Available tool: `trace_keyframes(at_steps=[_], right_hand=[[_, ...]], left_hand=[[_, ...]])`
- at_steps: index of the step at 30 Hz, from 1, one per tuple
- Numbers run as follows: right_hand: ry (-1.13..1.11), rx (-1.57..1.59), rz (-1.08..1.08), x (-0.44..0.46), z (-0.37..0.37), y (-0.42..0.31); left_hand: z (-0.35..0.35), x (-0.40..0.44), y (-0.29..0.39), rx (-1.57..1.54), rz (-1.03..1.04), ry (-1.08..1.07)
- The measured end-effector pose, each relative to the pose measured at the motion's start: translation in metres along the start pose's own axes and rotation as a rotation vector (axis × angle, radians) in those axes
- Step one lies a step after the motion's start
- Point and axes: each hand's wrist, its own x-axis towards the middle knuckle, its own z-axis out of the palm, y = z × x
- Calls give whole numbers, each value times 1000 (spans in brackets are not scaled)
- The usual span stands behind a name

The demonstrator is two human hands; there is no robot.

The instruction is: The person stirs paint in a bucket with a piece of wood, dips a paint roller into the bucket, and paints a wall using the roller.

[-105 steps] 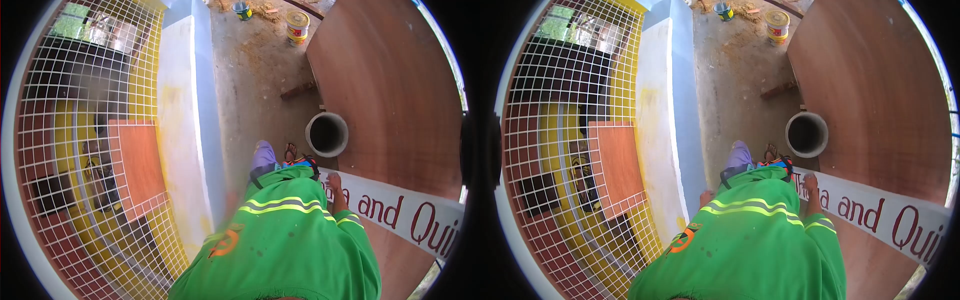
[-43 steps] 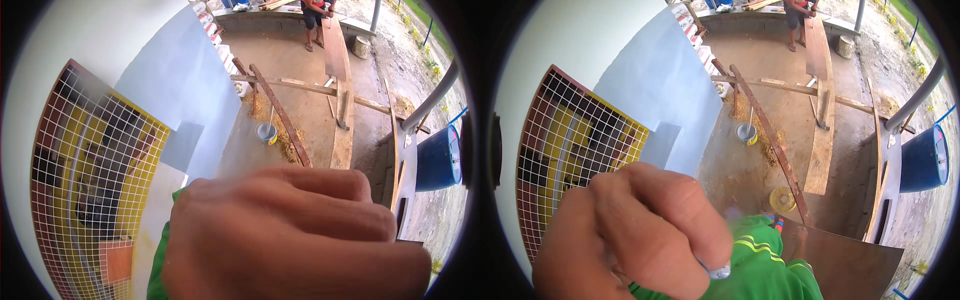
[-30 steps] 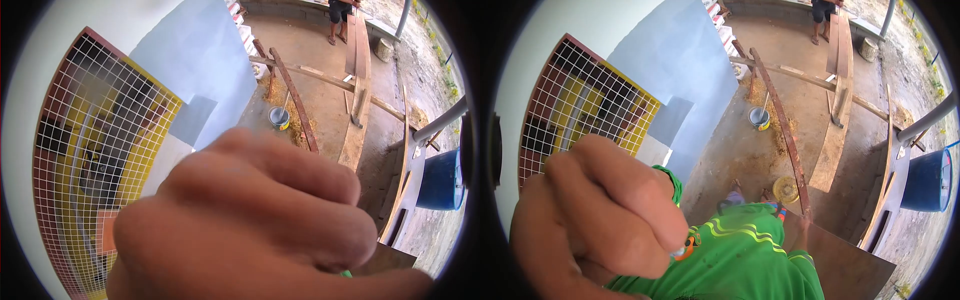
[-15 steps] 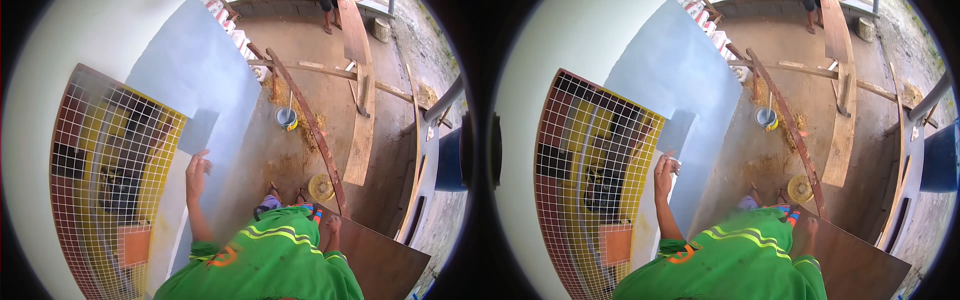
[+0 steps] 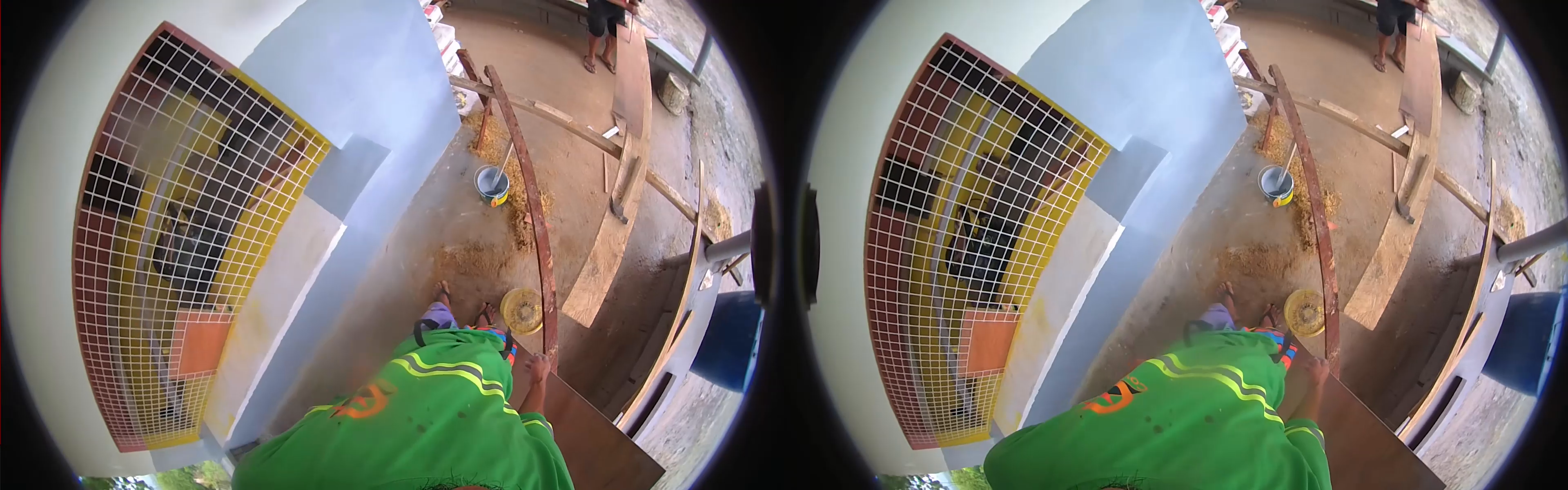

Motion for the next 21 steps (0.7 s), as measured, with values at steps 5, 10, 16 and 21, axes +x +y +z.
trace_keyframes(at_steps=[5, 10, 16, 21], right_hand=[[-220, 105, 77, 58, -36, 44], [-412, -29, 205, 60, -21, -35], [-422, -243, 219, 90, 28, -108], [-434, -309, 200, 104, 77, -159]], left_hand=[[16, -16, -17, 24, 157, 58], [37, -51, 7, -20, 340, 249], [32, -56, -20, -150, 331, 428], [56, -125, -95, 119, 447, 679]])
